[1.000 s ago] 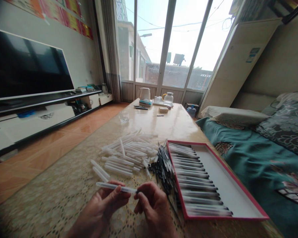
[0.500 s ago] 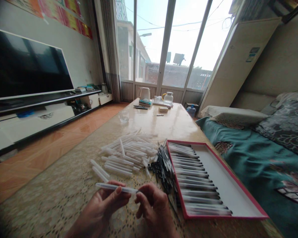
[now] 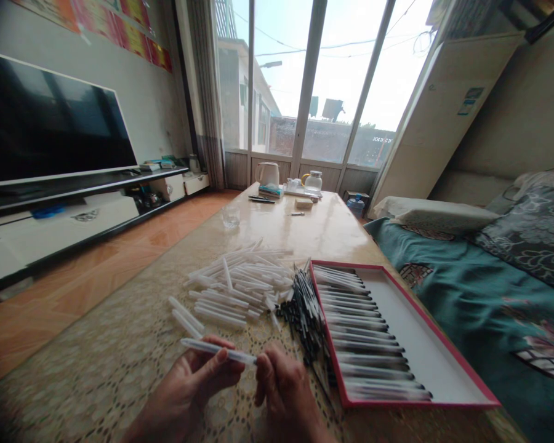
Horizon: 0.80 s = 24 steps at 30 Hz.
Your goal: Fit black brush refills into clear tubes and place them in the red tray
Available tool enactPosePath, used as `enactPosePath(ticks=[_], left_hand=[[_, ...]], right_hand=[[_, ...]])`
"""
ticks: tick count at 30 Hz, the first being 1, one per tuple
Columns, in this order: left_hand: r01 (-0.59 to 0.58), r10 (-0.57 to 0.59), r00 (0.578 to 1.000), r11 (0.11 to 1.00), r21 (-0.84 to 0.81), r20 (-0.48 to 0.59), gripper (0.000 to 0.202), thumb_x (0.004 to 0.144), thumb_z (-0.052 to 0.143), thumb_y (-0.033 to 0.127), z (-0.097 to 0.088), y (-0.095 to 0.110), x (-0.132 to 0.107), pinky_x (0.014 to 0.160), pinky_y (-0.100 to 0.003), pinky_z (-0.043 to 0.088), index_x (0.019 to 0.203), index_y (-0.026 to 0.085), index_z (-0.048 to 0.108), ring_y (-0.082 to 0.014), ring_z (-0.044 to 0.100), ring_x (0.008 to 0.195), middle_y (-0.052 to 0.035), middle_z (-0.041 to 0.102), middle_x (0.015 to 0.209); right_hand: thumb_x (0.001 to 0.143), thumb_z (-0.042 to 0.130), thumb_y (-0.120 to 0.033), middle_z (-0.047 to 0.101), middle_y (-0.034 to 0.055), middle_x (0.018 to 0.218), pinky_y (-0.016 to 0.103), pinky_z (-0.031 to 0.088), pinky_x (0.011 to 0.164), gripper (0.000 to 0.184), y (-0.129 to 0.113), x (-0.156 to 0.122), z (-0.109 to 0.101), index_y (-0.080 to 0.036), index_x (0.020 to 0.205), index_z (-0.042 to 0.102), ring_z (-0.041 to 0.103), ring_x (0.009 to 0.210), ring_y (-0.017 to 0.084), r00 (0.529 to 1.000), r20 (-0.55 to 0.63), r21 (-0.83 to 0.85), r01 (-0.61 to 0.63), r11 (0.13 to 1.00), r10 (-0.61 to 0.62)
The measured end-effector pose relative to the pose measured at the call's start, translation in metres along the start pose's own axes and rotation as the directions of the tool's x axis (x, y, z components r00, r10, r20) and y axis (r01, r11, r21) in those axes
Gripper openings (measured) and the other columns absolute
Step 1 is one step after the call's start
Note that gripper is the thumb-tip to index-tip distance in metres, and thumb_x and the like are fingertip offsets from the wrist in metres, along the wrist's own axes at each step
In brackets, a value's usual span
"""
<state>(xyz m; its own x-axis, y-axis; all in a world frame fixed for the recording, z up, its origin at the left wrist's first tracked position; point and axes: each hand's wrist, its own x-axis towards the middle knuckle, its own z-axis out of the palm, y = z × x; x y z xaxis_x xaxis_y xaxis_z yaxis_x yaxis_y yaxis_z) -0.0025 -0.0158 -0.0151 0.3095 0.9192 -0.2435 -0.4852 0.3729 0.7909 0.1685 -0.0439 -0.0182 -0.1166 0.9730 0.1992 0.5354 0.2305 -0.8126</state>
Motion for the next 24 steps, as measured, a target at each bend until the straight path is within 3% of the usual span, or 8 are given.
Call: enactPosePath(ticks=[6, 12, 15, 19, 24], left_hand=[[0.007, -0.007, 1.000, 1.000, -0.011, -0.019, 0.014, 0.071, 0.070, 0.026, 0.002, 0.002, -0.001, 0.076, -0.033, 0.050, 0.080, 0.017, 0.064, -0.0179, 0.067, 0.073, -0.0039, 0.073, 0.074], [0.007, -0.007, 1.000, 1.000, 0.007, 0.005, 0.015, 0.070, 0.071, 0.028, 0.003, 0.002, -0.002, 0.071, -0.032, 0.050, 0.078, 0.017, 0.064, -0.0177, 0.066, 0.069, -0.0037, 0.072, 0.070], [0.006, -0.006, 1.000, 1.000, -0.011, -0.007, 0.013, 0.071, 0.070, 0.027, 0.002, 0.002, -0.002, 0.074, -0.032, 0.050, 0.078, 0.018, 0.064, -0.0176, 0.067, 0.071, -0.0033, 0.073, 0.072], [0.001, -0.001, 1.000, 1.000, -0.019, -0.022, 0.013, 0.071, 0.071, 0.026, 0.001, 0.001, 0.000, 0.076, -0.032, 0.050, 0.079, 0.018, 0.064, -0.0178, 0.067, 0.073, -0.0030, 0.073, 0.073], [0.006, -0.006, 1.000, 1.000, -0.007, -0.003, 0.016, 0.069, 0.072, 0.029, 0.002, 0.002, -0.001, 0.071, -0.032, 0.050, 0.077, 0.017, 0.065, -0.0174, 0.066, 0.068, -0.0034, 0.072, 0.070]], right_hand=[[0.093, 0.035, -0.044, 0.061, -0.0019, 0.058, 0.019, 0.036, 0.052, 0.028, -0.002, 0.001, 0.000, -0.019, 0.092, 0.047, 0.057, 0.051, 0.012, 0.999, 0.037, 0.050, -0.013, 0.999, 0.011], [0.096, 0.023, -0.044, 0.059, -0.0005, 0.054, 0.020, 0.036, 0.052, 0.042, 0.007, 0.001, 0.004, -0.020, 0.069, 0.046, 0.055, 0.051, 0.012, 0.999, 0.035, -0.024, -0.011, 1.000, 0.012], [0.094, 0.027, -0.046, 0.057, -0.0022, 0.053, 0.020, 0.035, 0.049, 0.037, 0.007, 0.000, 0.003, -0.020, 0.080, 0.049, 0.054, 0.049, 0.011, 1.000, 0.010, -0.008, 0.020, 1.000, -0.020], [0.091, 0.037, -0.046, 0.056, -0.0048, 0.056, 0.019, 0.036, 0.049, 0.026, 0.005, 0.000, 0.002, -0.020, 0.094, 0.044, 0.053, 0.048, 0.011, 1.000, -0.014, 0.040, 0.023, 0.999, -0.022], [0.095, 0.027, -0.043, 0.057, -0.0022, 0.051, 0.020, 0.036, 0.051, 0.036, 0.008, 0.000, 0.002, -0.022, 0.071, 0.044, 0.055, 0.049, 0.012, 1.000, 0.016, -0.021, 0.008, 1.000, -0.008]])
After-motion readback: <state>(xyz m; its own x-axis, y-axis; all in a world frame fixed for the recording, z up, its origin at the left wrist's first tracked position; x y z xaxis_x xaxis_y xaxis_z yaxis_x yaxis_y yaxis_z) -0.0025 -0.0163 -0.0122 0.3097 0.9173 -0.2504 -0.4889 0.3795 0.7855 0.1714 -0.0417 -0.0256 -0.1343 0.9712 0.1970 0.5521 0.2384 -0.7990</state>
